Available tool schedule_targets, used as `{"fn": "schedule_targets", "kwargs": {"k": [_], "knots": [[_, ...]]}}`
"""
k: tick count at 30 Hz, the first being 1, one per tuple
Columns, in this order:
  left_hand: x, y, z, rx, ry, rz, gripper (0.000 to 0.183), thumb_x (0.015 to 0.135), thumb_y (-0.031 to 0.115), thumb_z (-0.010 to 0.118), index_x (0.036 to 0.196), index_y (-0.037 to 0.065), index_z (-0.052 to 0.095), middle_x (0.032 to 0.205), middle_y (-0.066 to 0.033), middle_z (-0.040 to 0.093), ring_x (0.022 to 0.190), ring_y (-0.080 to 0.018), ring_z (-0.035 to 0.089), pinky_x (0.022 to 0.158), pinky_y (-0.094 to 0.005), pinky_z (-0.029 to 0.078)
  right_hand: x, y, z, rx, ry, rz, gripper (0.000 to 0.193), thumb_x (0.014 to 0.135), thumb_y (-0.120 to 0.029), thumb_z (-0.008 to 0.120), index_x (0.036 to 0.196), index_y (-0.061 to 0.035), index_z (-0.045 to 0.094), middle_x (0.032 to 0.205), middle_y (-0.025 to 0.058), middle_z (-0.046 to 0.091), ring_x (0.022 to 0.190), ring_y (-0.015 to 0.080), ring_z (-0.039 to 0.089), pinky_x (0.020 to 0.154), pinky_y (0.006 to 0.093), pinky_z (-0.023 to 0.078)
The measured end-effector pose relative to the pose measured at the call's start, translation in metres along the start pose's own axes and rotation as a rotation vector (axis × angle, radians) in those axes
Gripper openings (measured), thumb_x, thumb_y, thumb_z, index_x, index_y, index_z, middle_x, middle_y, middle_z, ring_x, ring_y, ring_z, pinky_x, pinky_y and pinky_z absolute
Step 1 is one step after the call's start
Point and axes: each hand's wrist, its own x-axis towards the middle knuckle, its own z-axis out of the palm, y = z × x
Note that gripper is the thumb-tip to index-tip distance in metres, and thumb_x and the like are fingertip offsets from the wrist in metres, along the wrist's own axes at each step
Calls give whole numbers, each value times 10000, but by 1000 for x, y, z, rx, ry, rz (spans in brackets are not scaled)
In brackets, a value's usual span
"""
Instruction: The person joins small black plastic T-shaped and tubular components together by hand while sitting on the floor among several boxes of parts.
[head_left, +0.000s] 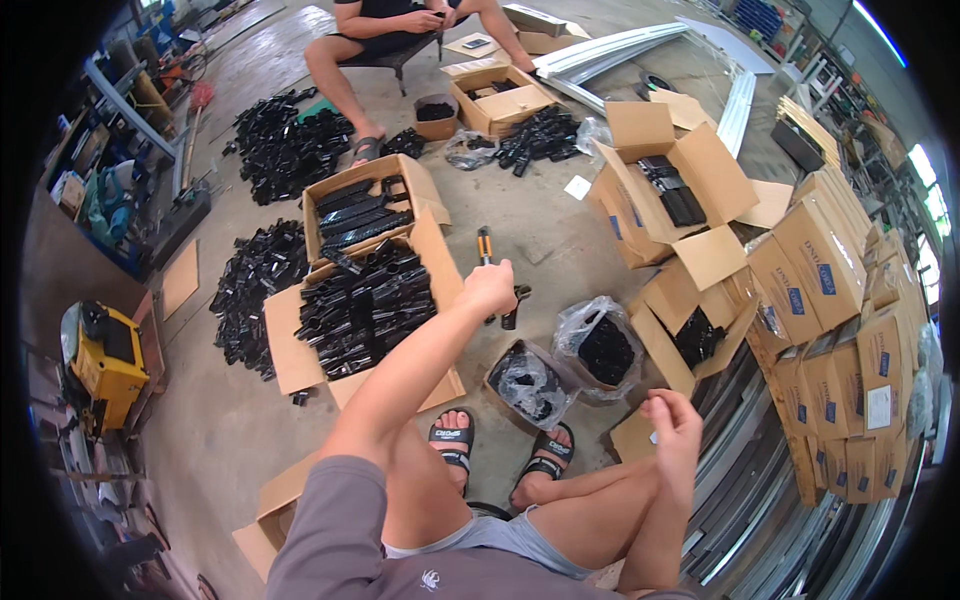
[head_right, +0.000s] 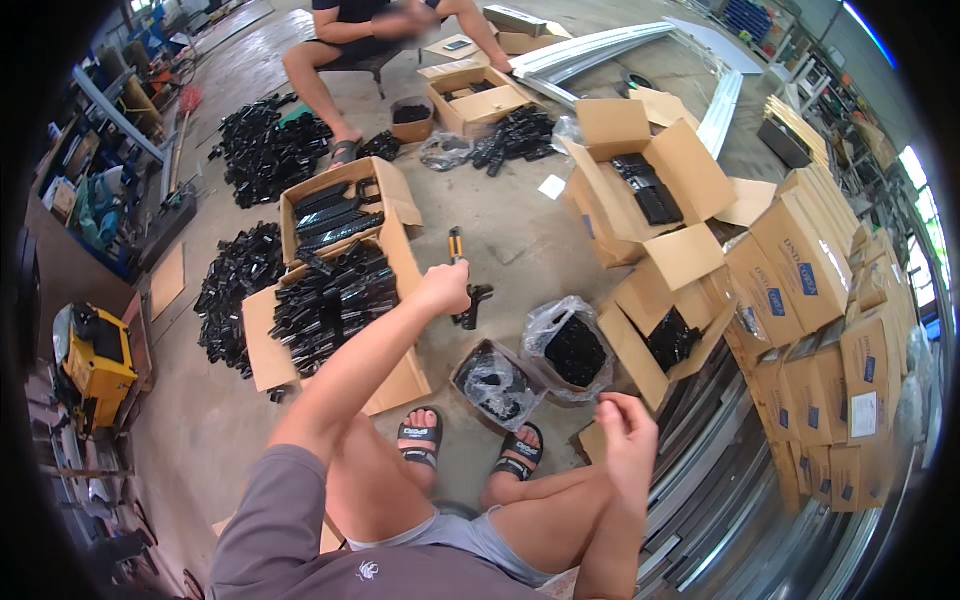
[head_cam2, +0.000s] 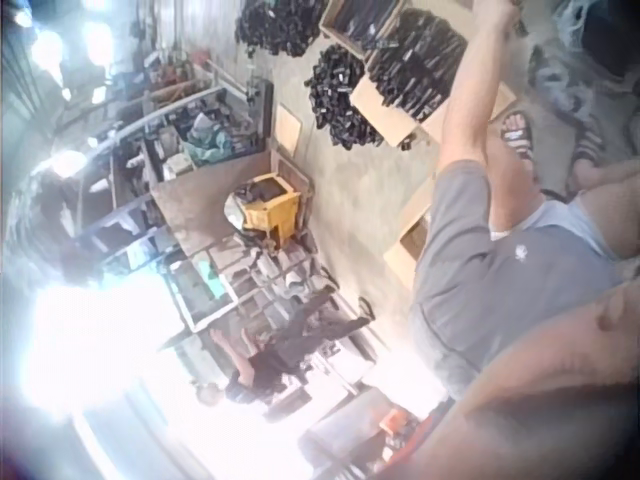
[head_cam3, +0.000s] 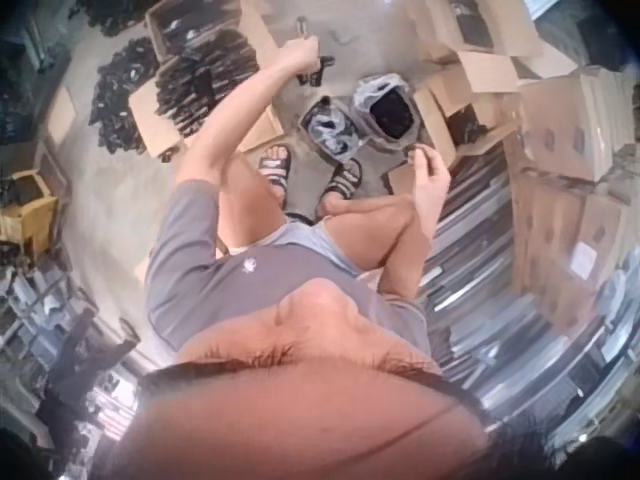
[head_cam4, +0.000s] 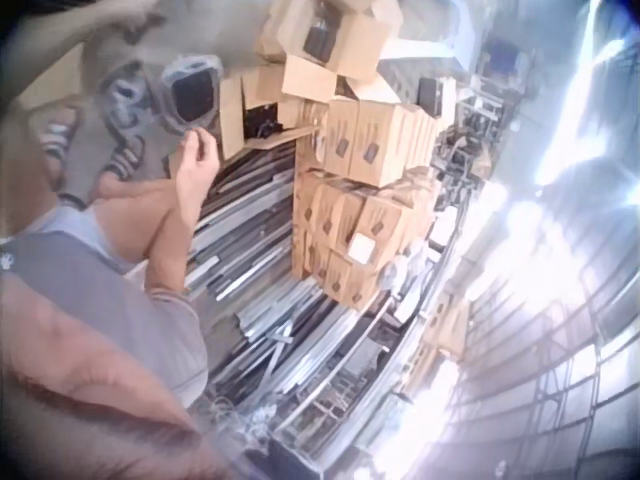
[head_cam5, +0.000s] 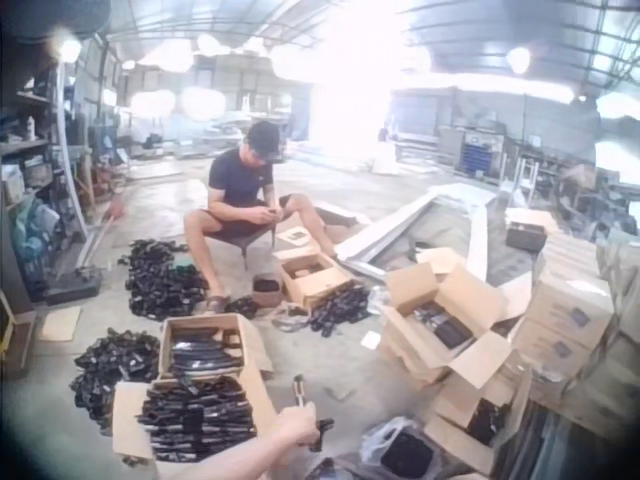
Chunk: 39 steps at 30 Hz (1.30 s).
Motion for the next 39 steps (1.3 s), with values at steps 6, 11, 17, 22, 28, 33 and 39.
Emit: {"fn": "schedule_targets", "kwargs": {"k": [6,11,17,22,28,33,39], "knots": [[45,16,41,178,-14,8,347,794,91,655,1106,-9,542,1059,-223,680,1014,-359,675,833,-443,559,-15,-19,19,-256,-177,-70,193,920,-122,646,1059,7,677,918,86,696,790,129,635,717,259,497],[47,-11,34,280,273,37,282,842,89,611,1107,24,537,882,-174,707,842,-349,710,698,-446,576,-13,-20,18,-298,-297,-89,219,913,-94,628,1085,38,661,935,114,707,829,155,657,768,287,514],[-49,28,-32,202,195,329,392,848,138,636,1219,74,528,825,-204,677,800,-393,670,659,-483,531,-15,-19,12,-209,-281,-59,196,927,-74,594,1070,38,668,938,122,707,836,168,669,776,287,517],[-184,82,-79,-65,7,619,422,853,188,644,1258,91,571,891,-159,694,818,-359,666,681,-442,524,-12,-40,-5,-121,-358,34,158,941,-73,574,986,37,678,815,69,681,774,132,651,711,274,505],[-248,85,-74,-176,-352,566,423,830,218,661,1240,131,604,912,-91,707,812,-310,679,665,-392,527,104,20,-59,-469,170,-53,456,959,-339,579,643,-12,588,533,56,516,528,107,481,500,331,366],[-219,67,-16,-170,-266,611,443,847,198,643,1277,121,570,900,-136,693,820,-328,668,707,-398,533,218,168,-123,-610,369,31,250,947,-228,533,912,-17,661,890,157,674,856,298,652,764,411,495],[-205,57,-14,-4,-459,466,524,828,177,671,1322,81,525,1059,-159,670,994,-345,632,834,-418,514,257,220,-128,-1114,117,279,306,855,-10,561,1149,-46,636,1187,191,638,1103,358,611,949,437,499]]}}
